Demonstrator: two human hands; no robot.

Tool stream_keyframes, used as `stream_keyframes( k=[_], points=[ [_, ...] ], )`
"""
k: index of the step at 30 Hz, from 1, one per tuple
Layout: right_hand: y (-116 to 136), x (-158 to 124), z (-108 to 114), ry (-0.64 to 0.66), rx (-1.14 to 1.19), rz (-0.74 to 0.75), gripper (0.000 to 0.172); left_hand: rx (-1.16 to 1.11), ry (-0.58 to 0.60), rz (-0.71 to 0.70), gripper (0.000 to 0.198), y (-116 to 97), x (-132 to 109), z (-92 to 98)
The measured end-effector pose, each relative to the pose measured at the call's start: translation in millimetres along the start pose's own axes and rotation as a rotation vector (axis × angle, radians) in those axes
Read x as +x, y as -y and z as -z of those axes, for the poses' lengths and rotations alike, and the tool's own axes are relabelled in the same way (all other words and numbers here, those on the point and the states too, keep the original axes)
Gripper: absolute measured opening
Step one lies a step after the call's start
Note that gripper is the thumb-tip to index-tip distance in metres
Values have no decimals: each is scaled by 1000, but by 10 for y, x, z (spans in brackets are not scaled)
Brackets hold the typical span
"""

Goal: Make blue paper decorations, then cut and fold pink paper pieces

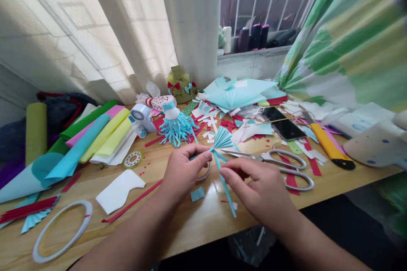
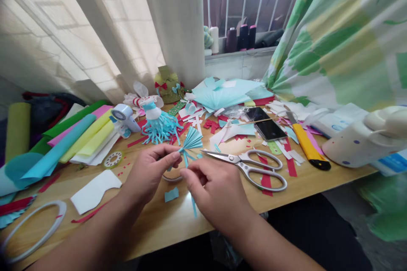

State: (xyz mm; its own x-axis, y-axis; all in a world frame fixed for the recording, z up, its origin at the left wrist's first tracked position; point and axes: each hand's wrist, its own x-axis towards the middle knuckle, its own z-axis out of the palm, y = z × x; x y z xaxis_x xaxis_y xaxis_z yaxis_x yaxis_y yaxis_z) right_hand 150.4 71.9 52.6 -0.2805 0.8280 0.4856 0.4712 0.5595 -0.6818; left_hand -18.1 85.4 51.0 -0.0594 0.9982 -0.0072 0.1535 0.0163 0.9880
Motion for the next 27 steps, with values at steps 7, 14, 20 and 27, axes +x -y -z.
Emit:
stream_keyframes(
  k=[7,14,20,27],
  points=[
    [-93,122,-262,14,329,-359,12,-32,31,19,14,17,-25,-26],
    [-80,97,-301,46,586,-497,19,-171,13,40,10,106,-29,-61],
    [-82,95,-309,110,662,-503,25,-546,109,266,13,86,-66,-119],
    [-94,75,-331,86,511,-450,26,-576,132,276,12,57,-82,-124]
  ],
)
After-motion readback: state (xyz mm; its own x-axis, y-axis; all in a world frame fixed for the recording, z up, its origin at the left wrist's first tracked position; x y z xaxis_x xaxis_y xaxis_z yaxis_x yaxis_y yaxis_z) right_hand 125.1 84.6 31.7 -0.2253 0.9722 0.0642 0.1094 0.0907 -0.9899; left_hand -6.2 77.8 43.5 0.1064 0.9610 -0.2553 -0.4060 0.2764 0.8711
